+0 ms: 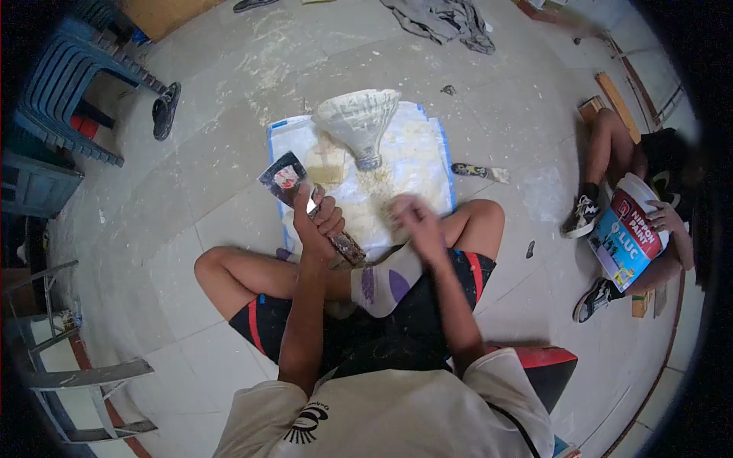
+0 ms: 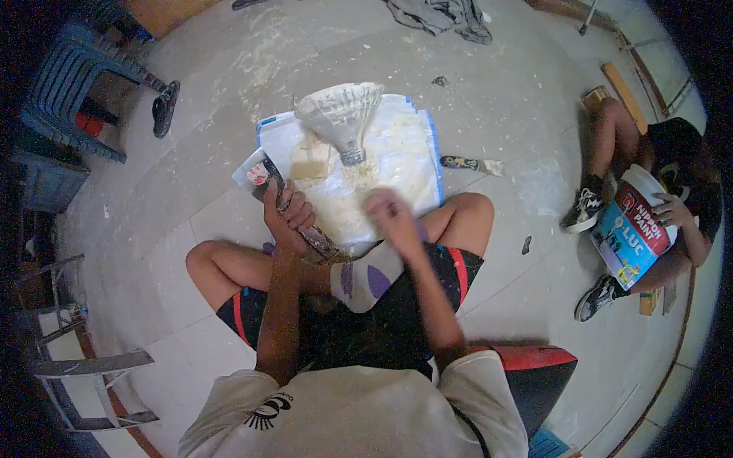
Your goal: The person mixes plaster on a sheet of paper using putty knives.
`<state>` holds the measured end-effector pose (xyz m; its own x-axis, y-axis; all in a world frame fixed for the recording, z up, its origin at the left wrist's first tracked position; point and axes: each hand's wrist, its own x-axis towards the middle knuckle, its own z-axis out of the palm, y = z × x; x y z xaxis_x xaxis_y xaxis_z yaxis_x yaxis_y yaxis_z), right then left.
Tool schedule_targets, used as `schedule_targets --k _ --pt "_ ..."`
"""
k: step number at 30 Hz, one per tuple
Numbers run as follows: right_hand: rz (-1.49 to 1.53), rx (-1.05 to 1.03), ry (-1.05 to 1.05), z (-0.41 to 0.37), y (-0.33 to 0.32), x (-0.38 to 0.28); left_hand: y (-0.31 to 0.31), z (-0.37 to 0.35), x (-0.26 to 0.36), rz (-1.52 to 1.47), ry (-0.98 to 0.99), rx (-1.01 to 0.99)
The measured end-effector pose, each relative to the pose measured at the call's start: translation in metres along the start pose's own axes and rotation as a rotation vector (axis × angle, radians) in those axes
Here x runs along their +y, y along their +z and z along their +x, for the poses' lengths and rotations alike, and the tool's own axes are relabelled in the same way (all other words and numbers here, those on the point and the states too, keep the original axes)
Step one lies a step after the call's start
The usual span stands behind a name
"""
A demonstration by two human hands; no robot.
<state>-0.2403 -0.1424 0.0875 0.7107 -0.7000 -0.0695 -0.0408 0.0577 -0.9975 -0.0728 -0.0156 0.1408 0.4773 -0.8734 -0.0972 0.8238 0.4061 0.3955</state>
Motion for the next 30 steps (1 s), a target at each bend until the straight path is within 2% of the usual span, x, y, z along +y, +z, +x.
schedule_targets --k 1,3,4,7,8,10,12,15,16,19,23,26,29,30 --pt "-0.043 -0.103 0.033 -0.014 0.021 -0.024 0.012 0.000 -0.005 0.063 0.026 0.060" --pt "0.217 -0.239 0.077 -0.024 0.057 -0.022 0.038 0.002 -0.014 0.210 0.077 0.165" --pt "0.212 -0.250 0.087 -0.025 0.064 -0.019 0.012 0.009 -0.023 0.173 0.090 -0.012" --pt "0.269 -0.230 0.161 -0.023 0.071 -0.016 0.027 0.007 -0.025 0.675 0.078 0.049" --pt "0.331 -0.190 0.212 -0.023 0.068 -0.020 0.016 0.007 -0.023 0.621 0.004 -0.036" --pt "0.384 -0.062 0.272 -0.024 0.064 -0.035 0.004 0.002 -0.025 0.556 0.049 0.123" --pt "0.225 0.012 0.201 -0.018 0.061 -0.016 -0.008 0.000 -0.030 0.565 0.091 0.293" --pt "0.158 0.095 0.051 -0.019 0.059 0.001 -0.063 0.002 -0.046 0.605 -0.232 -0.017" --pt "0.162 0.116 -0.012 -0.020 0.058 0.002 -0.029 -0.011 -0.050 0.709 -0.097 0.055" --pt "0.143 0.183 0.022 -0.025 0.060 0.002 -0.005 -0.010 -0.058 0.602 0.111 0.409" --pt "0.070 0.139 -0.007 -0.022 0.060 0.003 -0.027 -0.012 -0.055 0.777 -0.066 0.069" --pt "0.040 0.171 -0.011 -0.021 0.062 0.011 -0.016 -0.012 -0.050 0.711 0.114 0.287" --pt "0.028 0.167 -0.073 -0.020 0.063 0.024 -0.015 -0.021 -0.048 0.926 -0.066 0.055" --pt "0.004 0.209 -0.062 -0.022 0.066 0.027 -0.018 -0.021 -0.048 0.854 0.007 0.162"
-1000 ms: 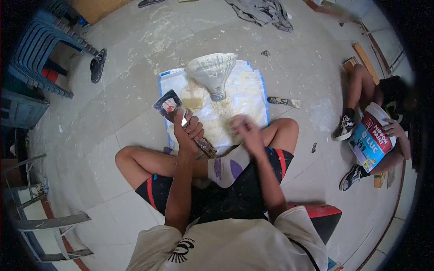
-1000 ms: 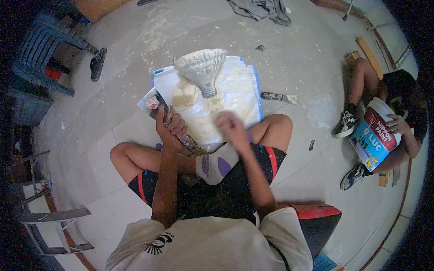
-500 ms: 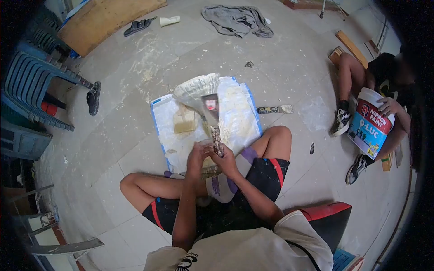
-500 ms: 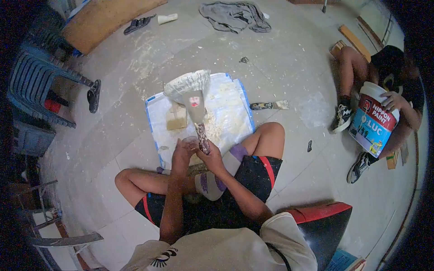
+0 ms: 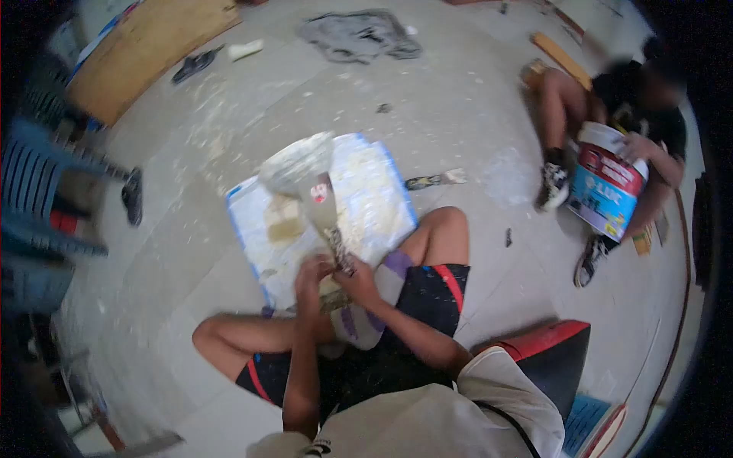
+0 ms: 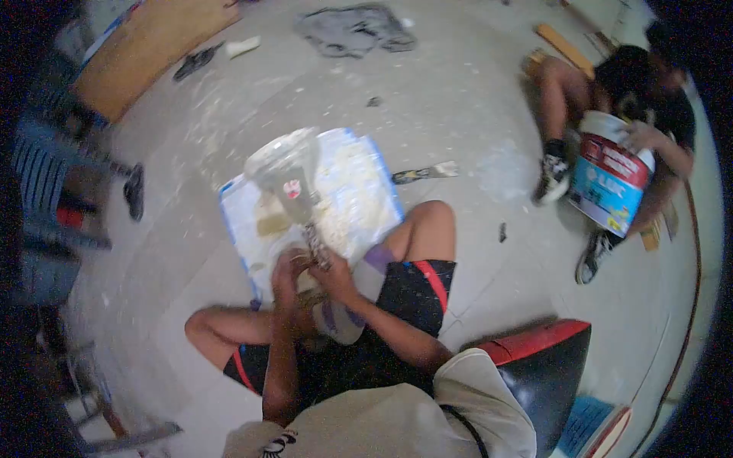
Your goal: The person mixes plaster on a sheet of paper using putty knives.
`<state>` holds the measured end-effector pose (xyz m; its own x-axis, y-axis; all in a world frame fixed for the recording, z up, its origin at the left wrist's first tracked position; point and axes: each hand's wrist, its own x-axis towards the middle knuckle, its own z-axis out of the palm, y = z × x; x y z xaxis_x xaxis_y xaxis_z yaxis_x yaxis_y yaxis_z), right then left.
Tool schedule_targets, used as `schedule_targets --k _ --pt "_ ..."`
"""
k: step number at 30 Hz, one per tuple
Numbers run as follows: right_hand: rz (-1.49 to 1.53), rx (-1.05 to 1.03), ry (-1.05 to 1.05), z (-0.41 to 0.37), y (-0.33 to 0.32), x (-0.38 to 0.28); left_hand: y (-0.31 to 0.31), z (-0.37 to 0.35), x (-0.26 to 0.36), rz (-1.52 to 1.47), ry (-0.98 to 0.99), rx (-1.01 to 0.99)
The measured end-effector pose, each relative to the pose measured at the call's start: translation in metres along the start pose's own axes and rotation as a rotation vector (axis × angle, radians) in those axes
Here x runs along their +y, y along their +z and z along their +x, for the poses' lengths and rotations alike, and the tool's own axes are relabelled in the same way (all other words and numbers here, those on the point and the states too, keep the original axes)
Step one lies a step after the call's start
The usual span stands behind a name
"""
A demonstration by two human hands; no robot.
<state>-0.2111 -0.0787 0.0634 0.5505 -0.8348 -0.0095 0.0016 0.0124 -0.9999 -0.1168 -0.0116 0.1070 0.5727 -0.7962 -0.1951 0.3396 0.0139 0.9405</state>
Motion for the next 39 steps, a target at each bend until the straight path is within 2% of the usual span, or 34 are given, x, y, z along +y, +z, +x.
schedule_targets --k 1,3,6,9,10,13,14,16,17,19,21,23,25,26,29,32,35,38,39 --pt "-0.024 0.047 0.005 -0.001 0.000 0.001 -0.004 0.002 -0.002 -0.074 0.014 0.116" --pt "-0.306 0.163 -0.207 -0.007 0.001 -0.008 -0.006 0.004 0.003 -0.188 -0.025 0.243" --pt "-0.317 0.025 -0.113 -0.007 0.000 -0.017 0.000 -0.004 -0.006 0.299 0.040 -0.006" --pt "-0.294 -0.041 0.078 -0.010 -0.001 -0.018 -0.004 0.002 0.006 -0.131 0.000 0.279" --pt "-0.279 -0.015 0.038 -0.009 -0.001 -0.022 -0.004 0.003 0.011 -0.113 0.027 0.243" --pt "-0.400 0.002 -0.040 -0.006 0.002 -0.010 0.006 -0.005 0.009 0.184 0.050 -0.005" --pt "-0.356 -0.003 -0.024 -0.008 0.001 -0.013 0.003 -0.006 0.008 0.033 -0.021 0.032" --pt "-0.264 -0.009 -0.001 -0.010 0.000 -0.019 0.002 -0.004 0.011 -0.066 0.008 0.207" --pt "-0.285 -0.053 -0.058 -0.009 0.001 -0.016 0.002 -0.005 0.012 -0.118 0.018 0.295" --pt "-0.334 -0.152 -0.166 -0.007 0.002 -0.011 -0.001 -0.011 0.004 -0.142 -0.026 0.276" --pt "-0.363 -0.145 -0.138 -0.010 0.004 -0.018 -0.008 -0.016 -0.001 -0.154 -0.065 0.257" --pt "-0.328 -0.158 -0.131 -0.012 0.000 -0.028 -0.005 -0.018 0.006 -0.148 0.000 0.314" --pt "-0.417 -0.150 -0.120 -0.010 0.005 -0.021 0.001 -0.019 0.011 -0.154 0.036 0.340" --pt "-0.462 -0.144 -0.115 -0.010 0.007 -0.019 -0.011 -0.015 0.007 -0.206 -0.007 0.236" --pt "-0.341 -0.100 -0.163 -0.011 0.001 -0.024 -0.025 -0.013 -0.009 -0.220 -0.012 0.229" --pt "-0.530 -0.144 -0.107 -0.012 0.006 -0.020 -0.017 -0.015 -0.013 -0.278 0.001 0.301" --pt "-0.337 -0.158 -0.118 -0.014 0.004 -0.023 -0.015 -0.019 -0.006 -0.283 -0.054 0.310" --pt "-0.594 -0.278 -0.110 -0.013 0.011 -0.011 -0.018 -0.016 -0.014 -0.129 0.011 0.323" --pt "-0.586 -0.303 -0.119 -0.013 0.012 -0.008 -0.019 -0.016 -0.014 -0.055 0.008 0.300"
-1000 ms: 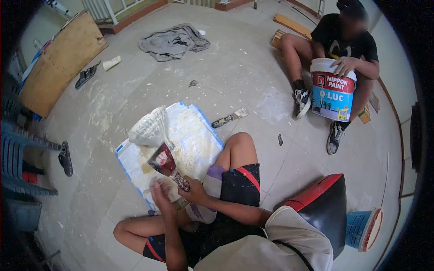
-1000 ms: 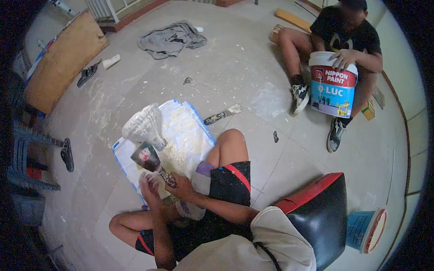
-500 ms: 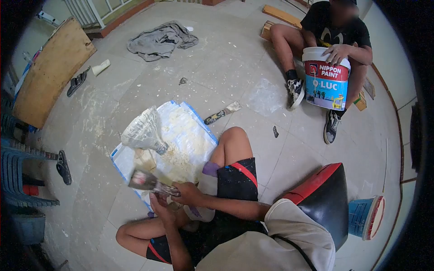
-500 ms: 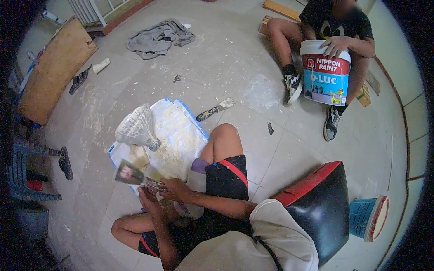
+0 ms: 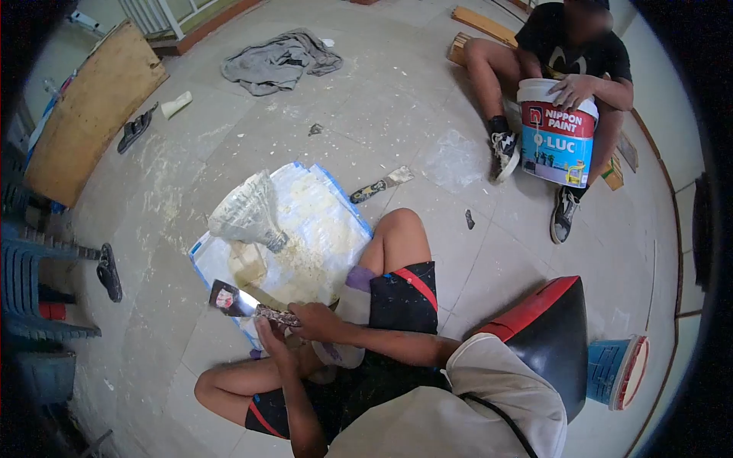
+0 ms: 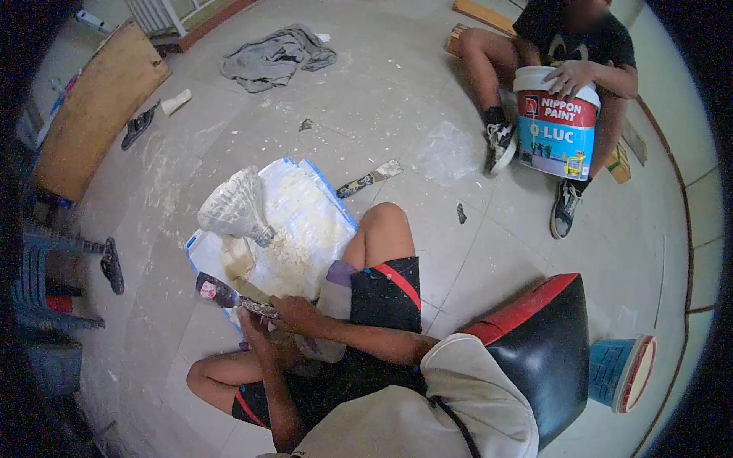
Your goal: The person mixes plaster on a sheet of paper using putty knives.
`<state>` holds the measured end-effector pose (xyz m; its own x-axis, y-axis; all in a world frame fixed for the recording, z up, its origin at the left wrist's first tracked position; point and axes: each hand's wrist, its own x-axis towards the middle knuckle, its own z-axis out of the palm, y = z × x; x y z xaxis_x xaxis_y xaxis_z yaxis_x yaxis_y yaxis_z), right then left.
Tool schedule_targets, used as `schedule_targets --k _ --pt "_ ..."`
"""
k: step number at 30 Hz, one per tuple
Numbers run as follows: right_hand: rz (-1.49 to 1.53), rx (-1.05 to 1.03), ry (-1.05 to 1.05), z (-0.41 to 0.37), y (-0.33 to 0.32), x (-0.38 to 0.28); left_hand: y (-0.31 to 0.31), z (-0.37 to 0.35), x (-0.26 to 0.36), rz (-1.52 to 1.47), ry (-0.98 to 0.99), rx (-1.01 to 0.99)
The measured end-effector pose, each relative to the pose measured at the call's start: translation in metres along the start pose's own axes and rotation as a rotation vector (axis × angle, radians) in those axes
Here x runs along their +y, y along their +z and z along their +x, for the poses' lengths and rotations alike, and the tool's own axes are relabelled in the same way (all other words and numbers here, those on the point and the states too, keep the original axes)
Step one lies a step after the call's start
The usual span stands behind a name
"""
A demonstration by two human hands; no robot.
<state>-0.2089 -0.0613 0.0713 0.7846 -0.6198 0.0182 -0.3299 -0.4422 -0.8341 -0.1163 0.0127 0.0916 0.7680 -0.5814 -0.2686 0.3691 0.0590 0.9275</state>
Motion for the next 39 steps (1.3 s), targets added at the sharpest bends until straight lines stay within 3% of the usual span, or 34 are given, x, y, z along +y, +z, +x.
schedule_targets --k 3,4,5,8,10,16,22,25,28,39 --pt "0.006 -0.031 -0.065 0.003 -0.008 -0.003 -0.020 0.005 -0.006 0.275 0.073 -0.038" --pt "-0.006 -0.013 -0.091 0.003 -0.003 -0.002 -0.019 0.003 0.004 0.490 0.161 -0.018" --pt "-0.018 -0.029 -0.090 0.001 -0.001 0.001 -0.015 0.000 0.014 0.510 0.115 0.094" --pt "-0.026 -0.042 -0.044 0.005 -0.008 -0.011 -0.009 0.005 0.040 0.213 0.146 0.158" --pt "-0.003 0.020 -0.108 0.004 -0.007 -0.008 -0.027 0.016 0.035 0.205 0.217 0.204" --pt "-0.014 -0.072 -0.023 0.007 -0.014 -0.022 -0.029 0.016 0.058 0.136 0.296 0.288" --pt "-0.005 -0.055 -0.043 0.006 -0.012 -0.017 -0.024 0.013 0.068 0.020 0.261 0.348" --pt "0.018 0.055 -0.049 0.008 -0.008 -0.017 -0.036 0.014 0.049 0.255 0.227 0.049" --pt "0.010 0.061 -0.052 0.008 -0.010 -0.021 -0.023 0.007 0.052 0.168 0.143 -0.016" --pt "0.016 0.008 -0.017 0.009 -0.012 -0.021 -0.044 0.027 0.081 0.206 0.278 0.257"
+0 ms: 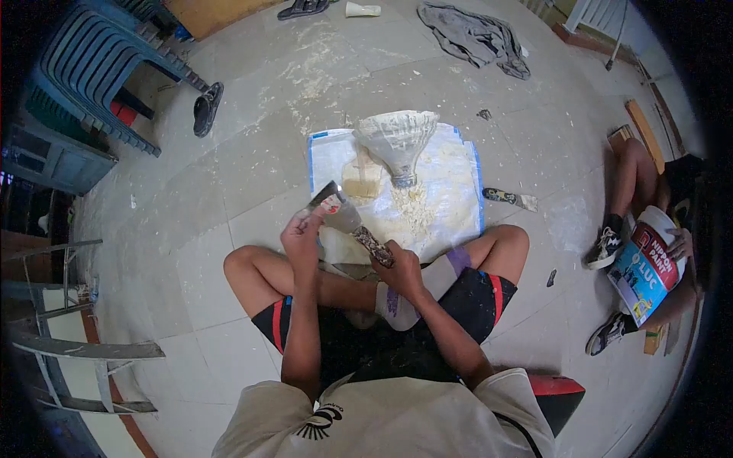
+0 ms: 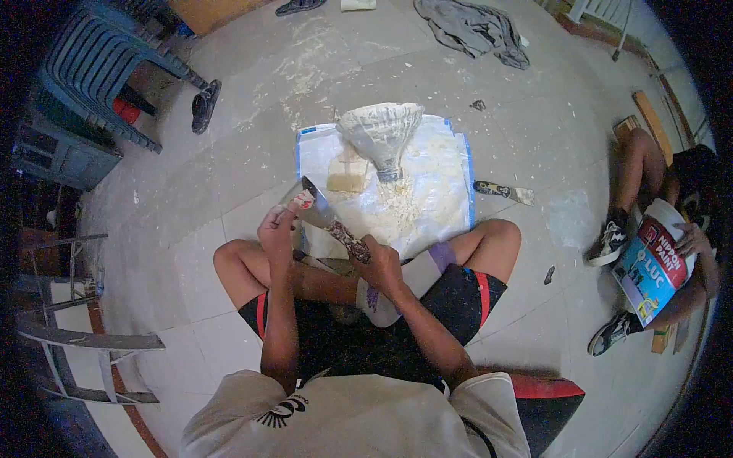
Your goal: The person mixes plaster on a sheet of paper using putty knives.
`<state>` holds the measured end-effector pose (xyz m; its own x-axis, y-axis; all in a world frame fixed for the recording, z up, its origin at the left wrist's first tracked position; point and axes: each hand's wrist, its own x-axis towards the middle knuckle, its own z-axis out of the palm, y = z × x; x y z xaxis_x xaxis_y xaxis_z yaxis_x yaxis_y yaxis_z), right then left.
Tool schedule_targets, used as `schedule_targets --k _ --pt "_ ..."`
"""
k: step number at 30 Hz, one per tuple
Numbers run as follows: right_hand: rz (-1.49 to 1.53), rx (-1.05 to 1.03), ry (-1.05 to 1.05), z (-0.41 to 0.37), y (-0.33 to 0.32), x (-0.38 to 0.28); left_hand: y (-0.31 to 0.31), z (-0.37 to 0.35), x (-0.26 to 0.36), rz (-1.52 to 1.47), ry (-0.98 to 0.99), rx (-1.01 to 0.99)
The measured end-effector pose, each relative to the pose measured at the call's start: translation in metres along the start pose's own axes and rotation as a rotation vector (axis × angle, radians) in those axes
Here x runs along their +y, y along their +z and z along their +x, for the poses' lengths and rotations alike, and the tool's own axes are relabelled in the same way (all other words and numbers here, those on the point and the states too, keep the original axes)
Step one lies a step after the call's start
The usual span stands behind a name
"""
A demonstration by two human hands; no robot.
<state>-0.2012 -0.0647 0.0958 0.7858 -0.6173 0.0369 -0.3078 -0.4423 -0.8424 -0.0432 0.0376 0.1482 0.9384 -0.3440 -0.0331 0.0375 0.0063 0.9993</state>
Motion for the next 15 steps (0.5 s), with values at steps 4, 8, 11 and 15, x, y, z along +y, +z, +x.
schedule_targets --k 4,8,11,15 --pt "0.051 0.001 -0.026 0.000 0.001 0.004 -0.002 0.004 0.004 -0.049 0.017 0.081" --pt "0.019 -0.022 -0.023 0.001 -0.001 0.001 -0.001 0.004 -0.003 -0.145 -0.089 0.143" --pt "0.035 -0.011 -0.010 0.001 -0.004 -0.001 -0.003 0.004 -0.013 -0.245 -0.171 0.120" --pt "0.117 0.063 -0.061 0.003 -0.001 -0.006 -0.008 0.000 -0.014 -0.105 -0.199 0.067"
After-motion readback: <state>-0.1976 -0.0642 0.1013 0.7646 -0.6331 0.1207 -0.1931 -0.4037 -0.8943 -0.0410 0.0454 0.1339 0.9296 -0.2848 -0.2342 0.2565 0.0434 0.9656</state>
